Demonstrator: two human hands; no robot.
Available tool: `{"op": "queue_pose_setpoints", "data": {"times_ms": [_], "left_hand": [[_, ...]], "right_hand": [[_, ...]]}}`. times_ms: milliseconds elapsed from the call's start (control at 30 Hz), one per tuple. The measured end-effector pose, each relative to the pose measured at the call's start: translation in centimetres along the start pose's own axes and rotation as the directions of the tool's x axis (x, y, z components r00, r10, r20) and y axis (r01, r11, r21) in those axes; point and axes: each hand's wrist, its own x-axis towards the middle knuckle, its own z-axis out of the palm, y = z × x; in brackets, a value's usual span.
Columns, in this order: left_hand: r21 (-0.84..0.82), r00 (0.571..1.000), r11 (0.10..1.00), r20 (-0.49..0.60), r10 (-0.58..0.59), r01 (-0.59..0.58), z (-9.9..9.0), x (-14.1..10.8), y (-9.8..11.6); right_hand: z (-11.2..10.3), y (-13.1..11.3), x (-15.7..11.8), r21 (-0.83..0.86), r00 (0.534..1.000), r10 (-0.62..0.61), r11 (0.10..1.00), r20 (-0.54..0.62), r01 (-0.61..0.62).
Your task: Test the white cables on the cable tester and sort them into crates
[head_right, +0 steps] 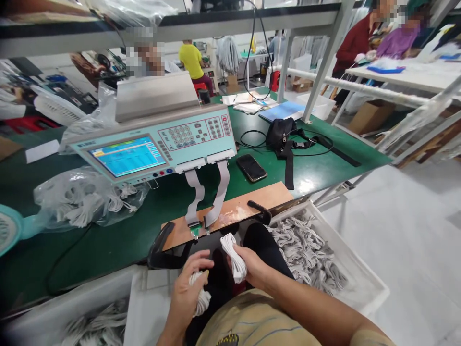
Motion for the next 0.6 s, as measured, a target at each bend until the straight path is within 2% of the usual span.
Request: {"op": "queue_pose_setpoints", "data": {"times_ms": [33, 100, 167, 233, 333, 433, 500, 567, 600], "left_hand": [[0.111, 0.998, 0.992, 0.04, 0.055, -0.059, -0.1, -0.2, -0.5], [0.251, 0.973, 0.952, 0.191, 0.129, -0.175, 0.2, -0.6, -1.4], [0.307, 0.925, 0.909, 0.337, 0.173, -0.281, 0.7, -1.0, -2.0], [0.343, 0.875, 0.859, 0.434, 0.215, -0.381, 1.1, -1.2, -2.1], [0.377, 0.847, 0.815, 0.476, 0.237, -0.44, 1.2, -1.0, -1.7], [0.288, 0.877, 0.882, 0.419, 0.235, -0.374, 1.0, -0.6, -1.8], [0.183, 0.932, 0.95, 0.309, 0.191, -0.255, 1.1, -0.3, -2.4], [0.061, 0.986, 0.996, 0.153, 0.06, -0.071, 1.4, -0.3, -3.3], [-0.019, 0.997, 0.999, 0.075, -0.026, 0.027, 1.6, -0.3, -3.8]], "right_hand": [[0.0, 0.0, 0.0, 0.041, 0.999, 0.039, 0.998, 0.008, -0.04], [0.2, 0.0, -0.1, 0.091, 0.994, 0.109, 0.99, 0.031, -0.111], [0.2, 0.2, -0.3, 0.072, 0.991, 0.127, 0.989, 0.036, -0.129], [0.2, 0.5, -0.3, 0.037, 0.991, 0.119, 0.992, 0.06, -0.122], [0.0, 0.9, 0.0, -0.075, 0.992, 0.057, 0.996, 0.115, -0.049], [-0.4, 1.0, 0.3, -0.302, 0.988, -0.103, 0.944, 0.116, 0.134], [-0.6, 0.8, 0.1, -0.526, 0.943, -0.315, 0.787, 0.109, 0.324], [-0.6, 0.3, -0.4, -0.702, 0.834, -0.513, 0.519, 0.201, 0.488], [-0.5, 0.0, -0.7, -0.739, 0.777, -0.557, 0.383, 0.294, 0.554]]}}
